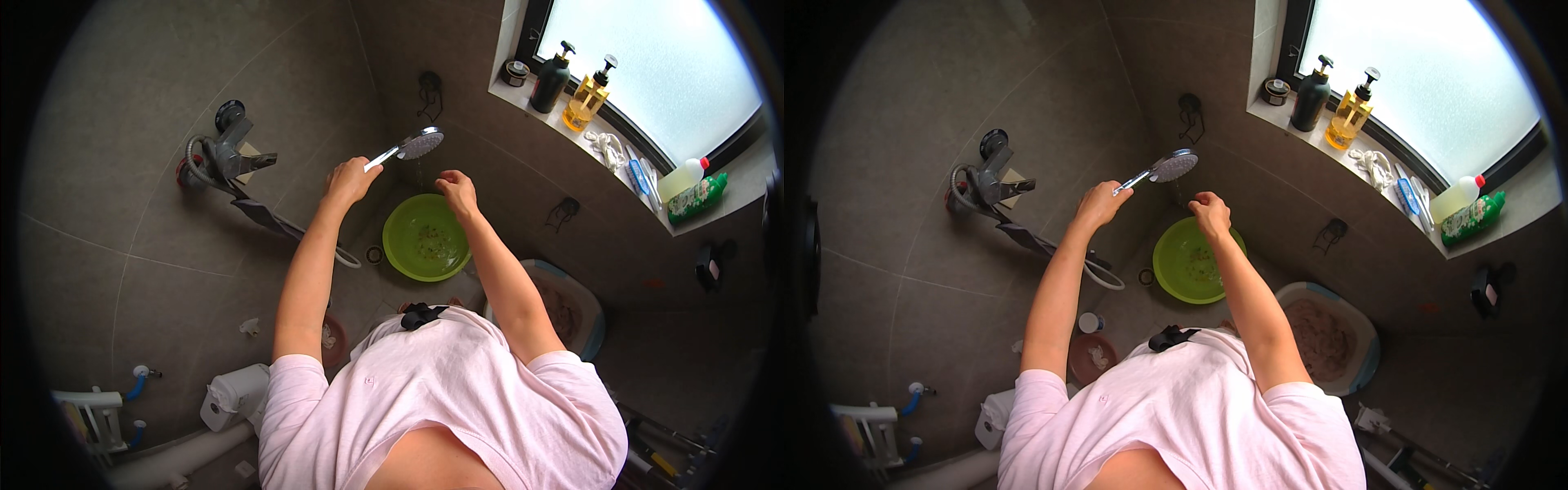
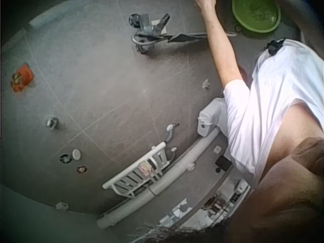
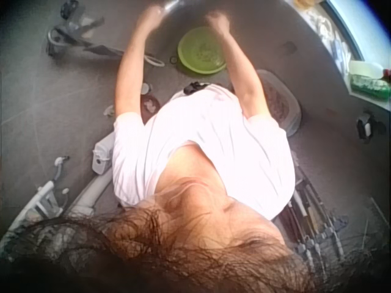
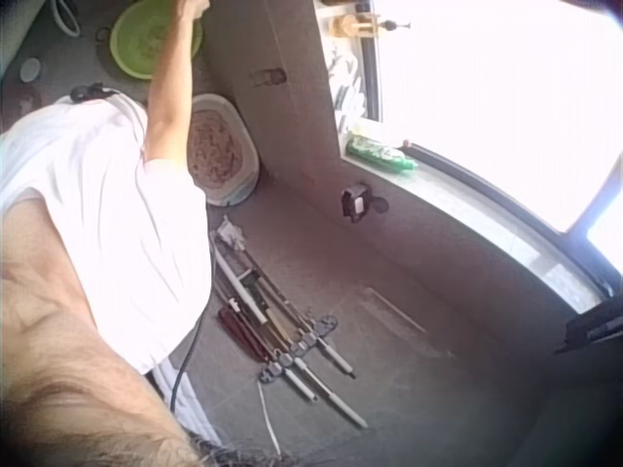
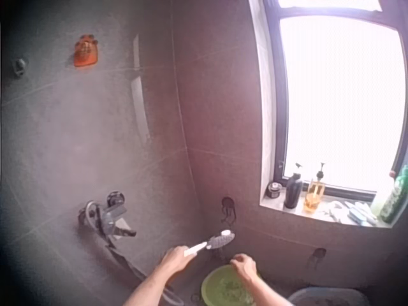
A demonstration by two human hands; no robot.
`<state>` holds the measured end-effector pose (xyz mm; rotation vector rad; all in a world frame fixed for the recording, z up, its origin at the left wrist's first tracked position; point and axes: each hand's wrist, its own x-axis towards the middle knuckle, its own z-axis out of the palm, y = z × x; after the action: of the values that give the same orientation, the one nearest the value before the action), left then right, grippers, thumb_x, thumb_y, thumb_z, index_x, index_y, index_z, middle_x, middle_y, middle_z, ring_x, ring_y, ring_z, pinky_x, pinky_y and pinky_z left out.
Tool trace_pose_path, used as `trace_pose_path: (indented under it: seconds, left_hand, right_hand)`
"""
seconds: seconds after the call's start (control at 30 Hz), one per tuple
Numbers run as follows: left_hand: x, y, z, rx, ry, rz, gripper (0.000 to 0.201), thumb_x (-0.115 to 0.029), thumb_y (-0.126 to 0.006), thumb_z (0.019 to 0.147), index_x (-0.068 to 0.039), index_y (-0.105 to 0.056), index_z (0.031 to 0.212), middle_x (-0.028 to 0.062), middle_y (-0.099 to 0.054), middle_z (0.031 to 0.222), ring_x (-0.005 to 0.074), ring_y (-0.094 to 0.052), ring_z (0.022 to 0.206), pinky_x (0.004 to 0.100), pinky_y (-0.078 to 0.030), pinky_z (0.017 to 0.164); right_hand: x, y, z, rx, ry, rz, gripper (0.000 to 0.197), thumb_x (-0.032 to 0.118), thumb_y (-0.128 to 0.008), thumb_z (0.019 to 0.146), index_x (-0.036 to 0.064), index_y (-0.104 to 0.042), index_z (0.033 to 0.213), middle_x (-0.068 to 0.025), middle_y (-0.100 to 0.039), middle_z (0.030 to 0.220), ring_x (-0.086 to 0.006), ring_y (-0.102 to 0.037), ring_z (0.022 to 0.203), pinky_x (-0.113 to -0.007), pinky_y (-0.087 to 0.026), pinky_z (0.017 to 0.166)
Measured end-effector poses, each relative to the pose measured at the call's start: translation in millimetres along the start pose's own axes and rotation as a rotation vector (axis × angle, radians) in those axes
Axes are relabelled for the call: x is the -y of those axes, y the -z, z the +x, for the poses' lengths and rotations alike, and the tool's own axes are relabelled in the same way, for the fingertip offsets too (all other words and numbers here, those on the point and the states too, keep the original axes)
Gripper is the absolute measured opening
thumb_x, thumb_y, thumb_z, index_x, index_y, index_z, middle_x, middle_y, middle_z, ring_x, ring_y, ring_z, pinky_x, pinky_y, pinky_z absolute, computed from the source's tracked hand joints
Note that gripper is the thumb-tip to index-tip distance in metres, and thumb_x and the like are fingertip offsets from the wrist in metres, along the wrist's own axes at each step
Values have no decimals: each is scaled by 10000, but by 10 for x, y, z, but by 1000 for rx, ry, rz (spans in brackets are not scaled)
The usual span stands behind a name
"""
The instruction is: The person wipes a bathroom fixture and a window ledge with a cloth, and then cleans a shower head by hand while it is positioned over a bucket.
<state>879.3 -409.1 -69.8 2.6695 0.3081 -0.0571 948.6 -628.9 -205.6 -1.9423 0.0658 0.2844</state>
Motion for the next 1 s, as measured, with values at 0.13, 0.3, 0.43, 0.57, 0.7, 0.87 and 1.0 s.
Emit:
trace_pose_path:
  seconds: [0.13,0.3,0.43,0.57,0.7,0.87,1.0]
  left_hand:
    - [-2,25,-28,3,4,6,399,-416,-539,839,-49,-633,965,175,-644,891,350,-601,892,423,-451,764]
    - [-54,80,-80,1,1,19,398,-413,-539,843,-57,-629,995,171,-642,930,341,-595,927,417,-450,790]
    - [-69,116,-103,15,1,48,394,-416,-540,844,-66,-626,1003,169,-640,945,345,-589,936,426,-448,795]
    - [-84,124,-114,-6,-25,56,384,-416,-540,846,-74,-624,998,167,-643,930,354,-590,924,438,-447,789]
    - [-96,118,-104,-11,-23,85,383,-418,-542,847,-77,-623,1000,164,-647,922,355,-594,918,445,-448,785]
    - [-144,137,-139,-38,-35,121,374,-415,-541,852,-80,-621,998,158,-650,916,349,-598,918,450,-449,786]
    - [-187,152,-150,-43,-38,130,371,-413,-538,854,-81,-619,999,158,-650,913,348,-598,918,449,-449,791]
  right_hand:
    - [123,40,52,-64,62,-30,468,278,-627,722,138,-582,1166,-111,-623,1093,-271,-578,1039,-385,-444,884]
    - [476,206,171,-156,244,-180,514,228,-606,708,162,-549,1215,-119,-605,1062,-317,-549,1034,-419,-430,897]
    - [642,260,182,-158,370,-302,534,148,-572,718,212,-527,1246,-107,-560,1141,-327,-458,1133,-423,-387,952]
    - [648,239,152,-142,428,-314,544,111,-553,729,231,-515,1258,-90,-553,1170,-323,-443,1151,-419,-380,965]
    - [627,231,143,-139,412,-322,553,104,-549,729,235,-506,1265,-88,-547,1189,-330,-443,1152,-420,-378,970]
    - [615,238,122,-141,418,-319,551,110,-552,730,229,-505,1266,-95,-547,1190,-337,-443,1150,-421,-381,967]
    - [582,246,131,-150,424,-327,550,109,-543,726,215,-505,1264,-106,-559,1170,-344,-451,1139,-424,-383,964]
